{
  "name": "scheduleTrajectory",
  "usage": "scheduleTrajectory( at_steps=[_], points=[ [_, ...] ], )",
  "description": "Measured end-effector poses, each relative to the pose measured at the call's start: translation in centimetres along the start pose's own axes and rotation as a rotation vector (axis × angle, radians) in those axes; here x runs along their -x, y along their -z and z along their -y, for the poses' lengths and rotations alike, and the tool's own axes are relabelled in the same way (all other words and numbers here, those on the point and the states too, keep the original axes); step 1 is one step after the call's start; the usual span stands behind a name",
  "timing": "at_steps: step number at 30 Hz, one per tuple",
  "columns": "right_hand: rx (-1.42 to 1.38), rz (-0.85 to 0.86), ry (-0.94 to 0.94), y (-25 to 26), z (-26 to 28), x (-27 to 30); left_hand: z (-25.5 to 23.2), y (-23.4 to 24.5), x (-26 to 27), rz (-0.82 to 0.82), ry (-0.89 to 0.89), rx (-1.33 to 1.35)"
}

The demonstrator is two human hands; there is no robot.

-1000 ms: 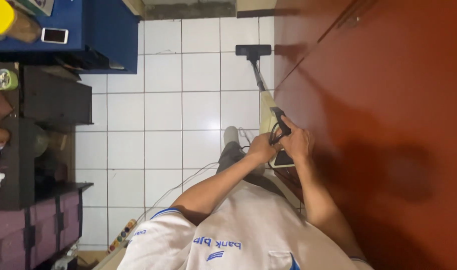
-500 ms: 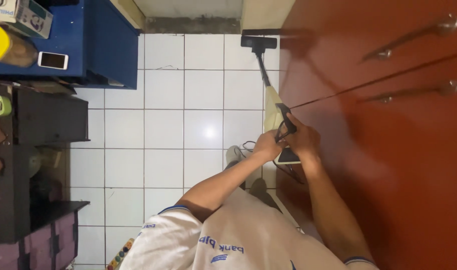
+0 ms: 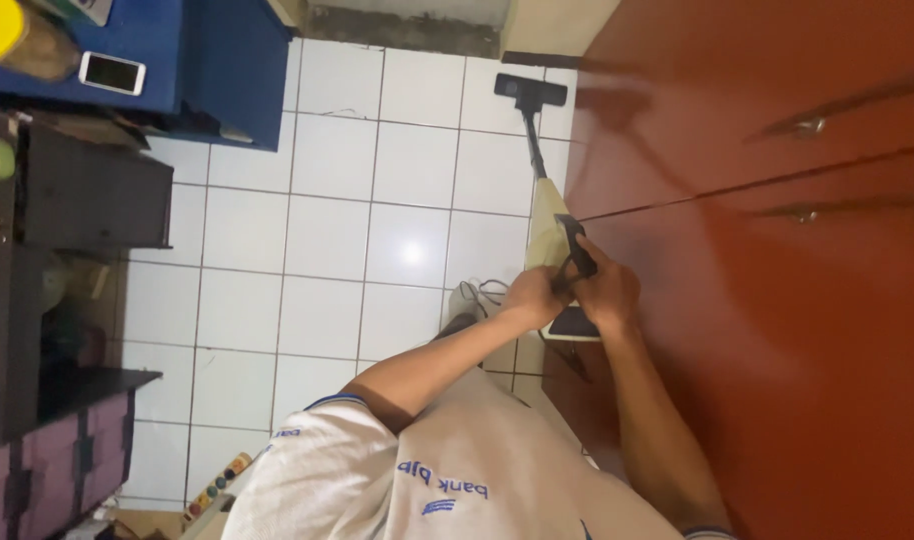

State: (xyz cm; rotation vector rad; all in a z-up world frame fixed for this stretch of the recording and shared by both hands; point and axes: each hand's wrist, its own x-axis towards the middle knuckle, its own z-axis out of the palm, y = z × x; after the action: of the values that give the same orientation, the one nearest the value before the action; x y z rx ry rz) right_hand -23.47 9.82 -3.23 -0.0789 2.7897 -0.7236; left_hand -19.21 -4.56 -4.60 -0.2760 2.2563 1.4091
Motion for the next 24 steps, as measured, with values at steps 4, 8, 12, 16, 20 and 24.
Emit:
scheduleTrajectory(
  at_steps=[4, 8, 12, 16, 20, 24],
  points=[
    [-0.116, -0.05, 0.047, 0.4, 0.7, 6.0, -0.6, 0.2, 6.5, 0.019, 0.006, 0.026],
    [-0.109, -0.07, 0.067, 0.6, 1.6, 12.9, 0.7, -1.1, 13.6, -0.021, -0.135, 0.063],
    [-0.203, -0.072, 0.141, 1.8, 1.7, 20.2, 2.2, -3.3, 20.8, -0.052, -0.198, 0.163],
    [-0.064, -0.071, 0.136, 1.7, 2.3, 27.4, 3.1, -5.6, 28.5, -0.077, -0.149, 0.219],
    [-0.07, 0.016, 0.11, 2.6, 3.1, 33.3, 3.9, -7.2, 34.4, -0.051, -0.129, 0.24],
    [-0.108, 0.067, 0.149, 3.7, 3.1, 37.1, 4.2, -8.4, 38.1, -0.07, -0.22, 0.25]
  ],
)
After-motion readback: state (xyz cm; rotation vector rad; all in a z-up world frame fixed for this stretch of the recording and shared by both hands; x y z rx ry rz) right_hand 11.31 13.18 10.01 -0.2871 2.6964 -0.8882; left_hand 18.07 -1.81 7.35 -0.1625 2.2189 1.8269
